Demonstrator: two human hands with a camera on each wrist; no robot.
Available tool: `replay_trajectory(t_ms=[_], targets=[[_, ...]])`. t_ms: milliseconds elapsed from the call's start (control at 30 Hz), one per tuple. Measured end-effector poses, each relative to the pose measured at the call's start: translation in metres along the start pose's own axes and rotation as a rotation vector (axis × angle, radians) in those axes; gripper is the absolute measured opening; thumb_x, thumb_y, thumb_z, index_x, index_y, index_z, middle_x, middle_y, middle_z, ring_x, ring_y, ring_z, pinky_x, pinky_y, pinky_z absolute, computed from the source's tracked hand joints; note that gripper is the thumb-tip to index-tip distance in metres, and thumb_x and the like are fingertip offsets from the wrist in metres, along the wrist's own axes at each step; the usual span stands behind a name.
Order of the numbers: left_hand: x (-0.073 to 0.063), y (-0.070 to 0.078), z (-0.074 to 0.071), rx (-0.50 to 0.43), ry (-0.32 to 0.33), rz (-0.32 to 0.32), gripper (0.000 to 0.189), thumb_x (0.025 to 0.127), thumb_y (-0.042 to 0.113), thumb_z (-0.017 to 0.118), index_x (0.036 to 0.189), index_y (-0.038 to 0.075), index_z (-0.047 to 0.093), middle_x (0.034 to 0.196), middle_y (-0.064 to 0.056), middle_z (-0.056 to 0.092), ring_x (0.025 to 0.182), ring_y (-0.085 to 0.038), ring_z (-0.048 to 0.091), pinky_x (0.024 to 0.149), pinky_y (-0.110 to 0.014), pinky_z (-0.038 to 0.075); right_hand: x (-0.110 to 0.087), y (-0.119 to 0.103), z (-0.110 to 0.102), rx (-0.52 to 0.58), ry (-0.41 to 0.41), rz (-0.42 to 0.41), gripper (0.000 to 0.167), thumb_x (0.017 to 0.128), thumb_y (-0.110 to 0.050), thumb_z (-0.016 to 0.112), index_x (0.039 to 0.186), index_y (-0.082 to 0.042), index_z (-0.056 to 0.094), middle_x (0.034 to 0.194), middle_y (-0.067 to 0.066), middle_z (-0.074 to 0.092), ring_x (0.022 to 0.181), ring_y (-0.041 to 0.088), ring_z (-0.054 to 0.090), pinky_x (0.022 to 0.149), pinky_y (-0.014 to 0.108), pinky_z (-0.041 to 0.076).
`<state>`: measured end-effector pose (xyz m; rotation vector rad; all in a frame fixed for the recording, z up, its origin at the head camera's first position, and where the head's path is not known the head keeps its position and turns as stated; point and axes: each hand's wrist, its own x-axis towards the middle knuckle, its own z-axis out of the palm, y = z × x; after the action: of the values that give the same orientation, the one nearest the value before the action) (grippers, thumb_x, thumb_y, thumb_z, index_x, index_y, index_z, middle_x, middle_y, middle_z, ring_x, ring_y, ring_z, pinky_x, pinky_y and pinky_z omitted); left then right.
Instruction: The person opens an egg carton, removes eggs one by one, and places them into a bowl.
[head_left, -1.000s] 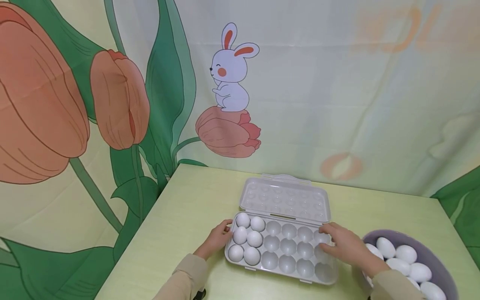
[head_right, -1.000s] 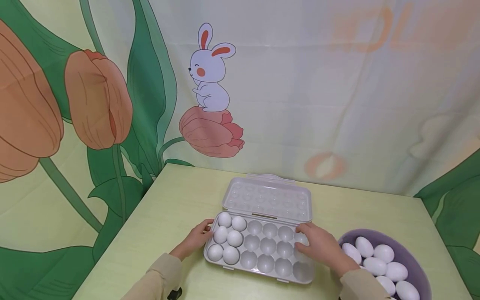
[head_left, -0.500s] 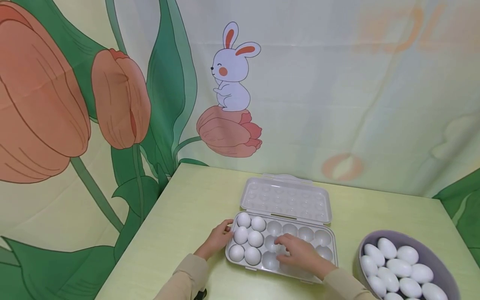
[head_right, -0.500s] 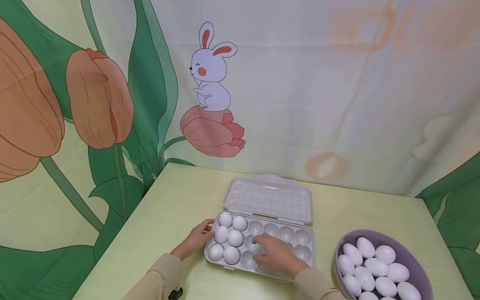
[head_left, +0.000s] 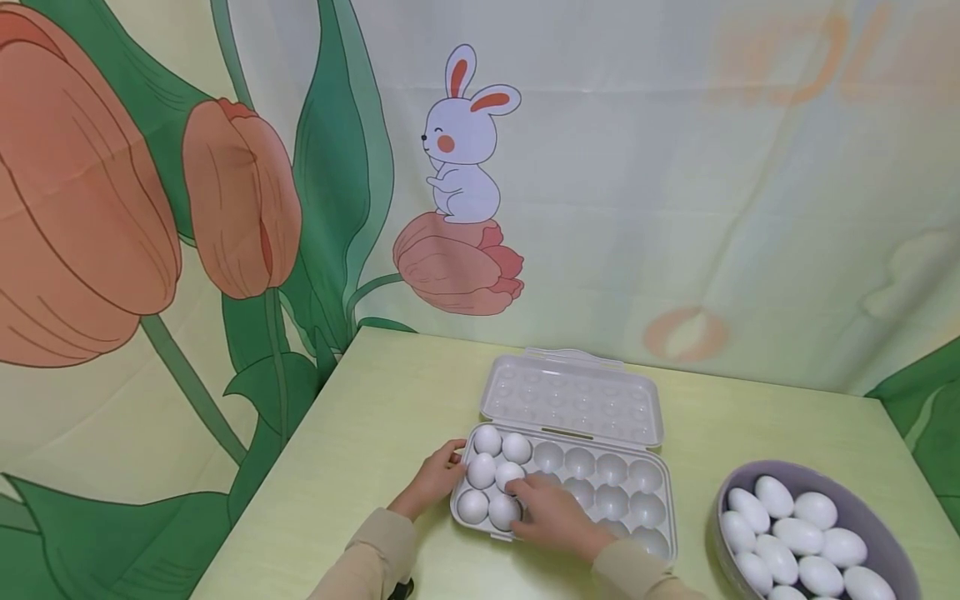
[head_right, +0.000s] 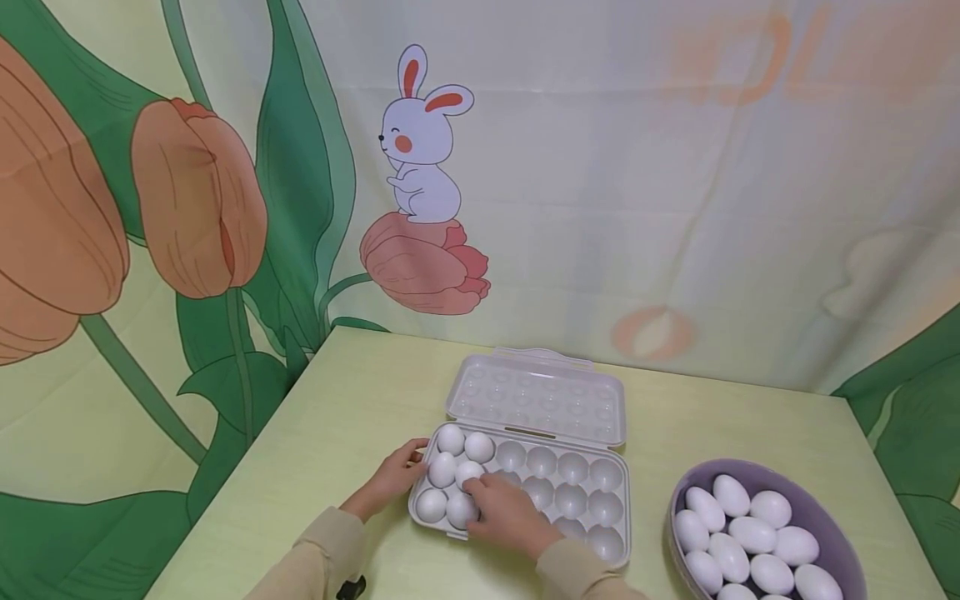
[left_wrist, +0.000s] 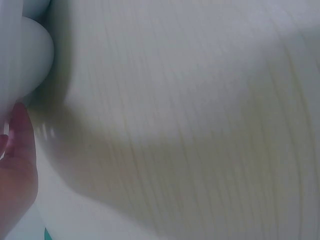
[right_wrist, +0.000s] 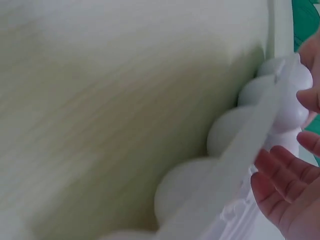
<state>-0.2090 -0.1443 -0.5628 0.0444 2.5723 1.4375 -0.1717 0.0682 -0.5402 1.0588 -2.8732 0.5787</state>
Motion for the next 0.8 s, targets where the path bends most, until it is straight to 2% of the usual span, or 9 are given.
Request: replay_trajectory(t_ms=[167, 367, 600, 800], targets=[[0.000, 0.000, 0.000, -0.002, -0.001, -0.009, 0.038, 0.086, 0.007, 0.048, 0.123, 0.002, 0.045, 0.093, -0.012, 0.052, 0.086, -0.021, 0.053, 0.072, -0.033, 0.046, 0.007, -0.008, 0.009, -0.030, -0.014, 0.045, 0.037, 0.072, -0.030, 0.063, 0.103, -0.012, 0.056, 0.083, -0.001, 0.053, 0.065, 0.011, 0.049, 0.051, 0.023, 0.038], [-0.001, 0.001, 0.000, -0.003, -0.001, -0.001, 0.038, 0.086, 0.006, 0.048, 0.123, 0.001, 0.045, 0.093, -0.012, 0.053, 0.085, -0.021, 0.053, 0.071, -0.032, 0.046, 0.012, -0.016, 0.021, -0.098, 0.012, 0.182, 0.035, 0.069, -0.039, 0.065, 0.092, -0.013, 0.058, 0.080, 0.000, 0.051, 0.063, 0.013, 0.049, 0.045, 0.026, 0.035], [-0.001, 0.000, 0.000, 0.001, 0.004, 0.010, 0.037, 0.085, 0.006, 0.048, 0.122, 0.002, 0.046, 0.092, -0.012, 0.054, 0.085, -0.021, 0.054, 0.071, -0.033, 0.046, 0.015, -0.027, 0.021, -0.089, 0.012, 0.326, 0.034, 0.065, -0.040, 0.067, 0.082, -0.012, 0.057, 0.077, 0.002, 0.048, 0.058, 0.017, 0.048, 0.043, 0.032, 0.037], [0.000, -0.001, 0.001, 0.003, 0.005, 0.013, 0.038, 0.085, 0.006, 0.048, 0.122, 0.002, 0.046, 0.092, -0.013, 0.054, 0.084, -0.021, 0.054, 0.070, -0.032, 0.046, 0.015, -0.030, 0.022, -0.073, 0.025, 0.349, 0.033, 0.064, -0.036, 0.067, 0.080, -0.010, 0.057, 0.078, 0.003, 0.048, 0.058, 0.018, 0.049, 0.044, 0.033, 0.037]])
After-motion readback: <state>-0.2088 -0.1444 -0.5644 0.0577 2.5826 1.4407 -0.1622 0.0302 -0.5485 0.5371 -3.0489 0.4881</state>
